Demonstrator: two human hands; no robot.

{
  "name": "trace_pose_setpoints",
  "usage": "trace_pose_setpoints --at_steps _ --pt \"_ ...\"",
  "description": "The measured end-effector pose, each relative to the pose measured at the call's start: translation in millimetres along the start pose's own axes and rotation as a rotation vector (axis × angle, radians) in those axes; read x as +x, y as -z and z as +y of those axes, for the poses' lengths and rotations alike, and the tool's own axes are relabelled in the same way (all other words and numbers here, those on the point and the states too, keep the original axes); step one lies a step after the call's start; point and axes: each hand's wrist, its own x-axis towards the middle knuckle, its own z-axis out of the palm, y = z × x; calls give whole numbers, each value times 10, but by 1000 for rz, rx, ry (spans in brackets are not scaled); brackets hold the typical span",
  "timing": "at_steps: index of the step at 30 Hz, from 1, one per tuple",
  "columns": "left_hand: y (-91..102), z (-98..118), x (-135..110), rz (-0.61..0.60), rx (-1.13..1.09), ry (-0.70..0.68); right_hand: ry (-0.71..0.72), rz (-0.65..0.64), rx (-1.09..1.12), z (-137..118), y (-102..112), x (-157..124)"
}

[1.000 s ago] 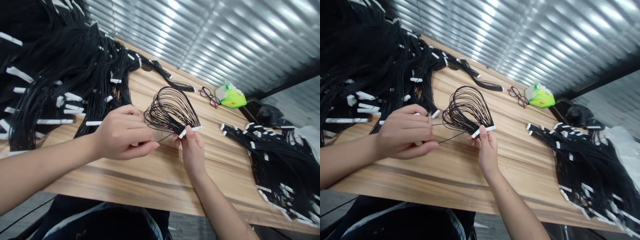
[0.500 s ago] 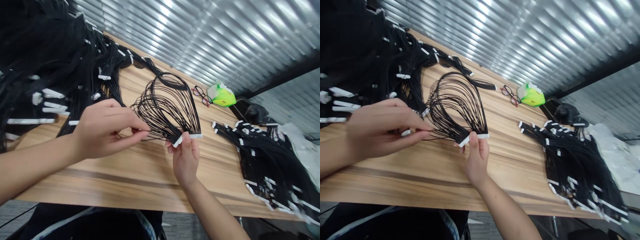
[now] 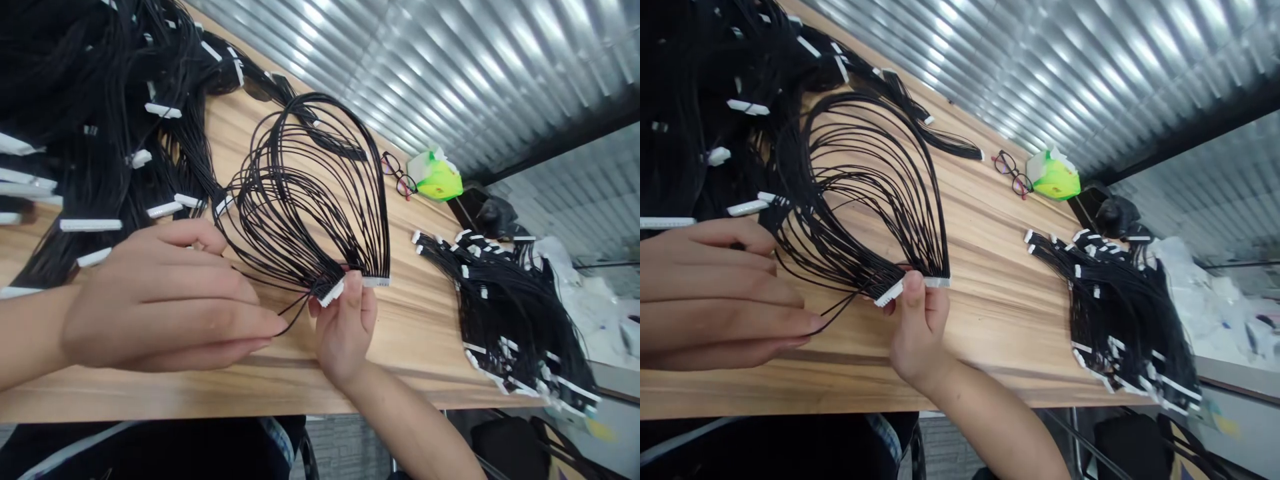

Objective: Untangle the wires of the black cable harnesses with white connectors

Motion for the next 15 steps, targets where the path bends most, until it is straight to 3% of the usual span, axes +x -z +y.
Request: trace_pose_setpoints --at_steps 11,15 --pt "-3 15 -58 44 -31 133 79 -20 -112 47 61 -83" --pt "-127 144 -93 274 -66 434 68 -81 -183 76 126 -107"
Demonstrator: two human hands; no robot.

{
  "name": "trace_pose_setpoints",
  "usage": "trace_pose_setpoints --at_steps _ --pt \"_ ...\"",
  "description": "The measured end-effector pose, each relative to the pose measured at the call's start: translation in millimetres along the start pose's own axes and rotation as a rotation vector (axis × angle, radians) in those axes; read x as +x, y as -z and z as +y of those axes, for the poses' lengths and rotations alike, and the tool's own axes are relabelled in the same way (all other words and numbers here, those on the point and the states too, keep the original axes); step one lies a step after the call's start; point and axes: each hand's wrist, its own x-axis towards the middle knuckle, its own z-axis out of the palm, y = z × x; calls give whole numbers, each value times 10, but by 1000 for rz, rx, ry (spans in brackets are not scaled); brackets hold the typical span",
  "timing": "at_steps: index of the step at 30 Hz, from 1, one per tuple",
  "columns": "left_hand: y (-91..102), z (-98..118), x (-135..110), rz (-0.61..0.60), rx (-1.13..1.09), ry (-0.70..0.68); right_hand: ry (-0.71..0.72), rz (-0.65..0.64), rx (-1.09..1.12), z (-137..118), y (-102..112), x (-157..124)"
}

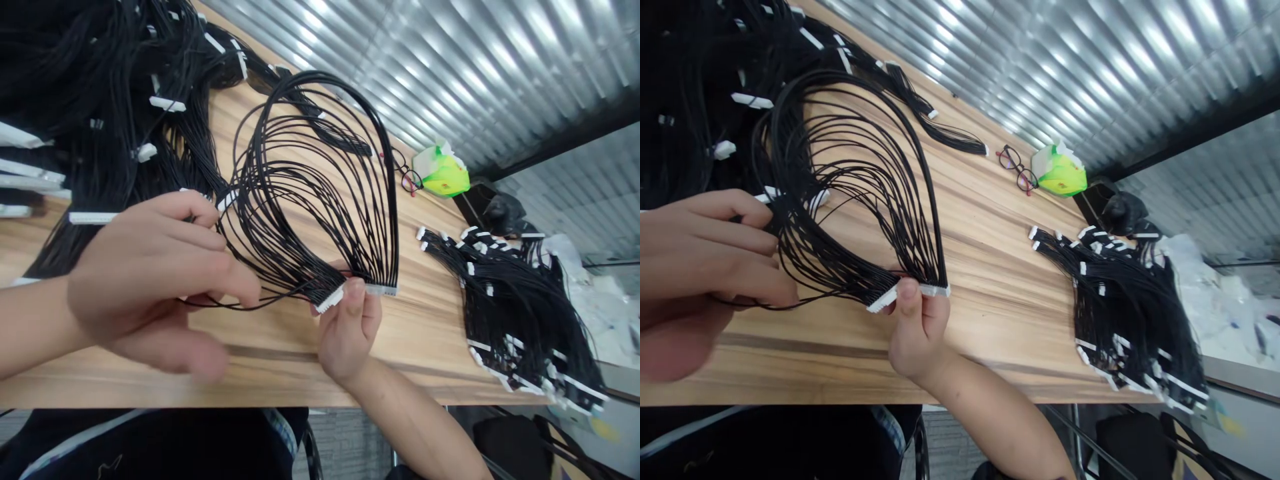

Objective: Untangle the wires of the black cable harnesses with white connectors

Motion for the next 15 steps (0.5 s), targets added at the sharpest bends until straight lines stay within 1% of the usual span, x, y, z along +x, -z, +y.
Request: trace_pose_setpoints --at_steps 1,2,5,8,11,15 --pt "-40 42 -17 31 20 48 -2 -7 -29 7 12 -7" --pt "-78 85 -28 40 34 62 -4 -13 -59 13 23 -13" --pt "-159 182 -27 29 59 63 -4 -47 -128 32 49 -25" --pt "-171 208 -14 22 70 74 -4 -62 -155 58 71 -39" --pt "-124 157 -15 19 79 90 31 -66 -146 89 85 -52" --pt "-13 -8 -1 17 89 116 89 -74 -109 121 79 -43"
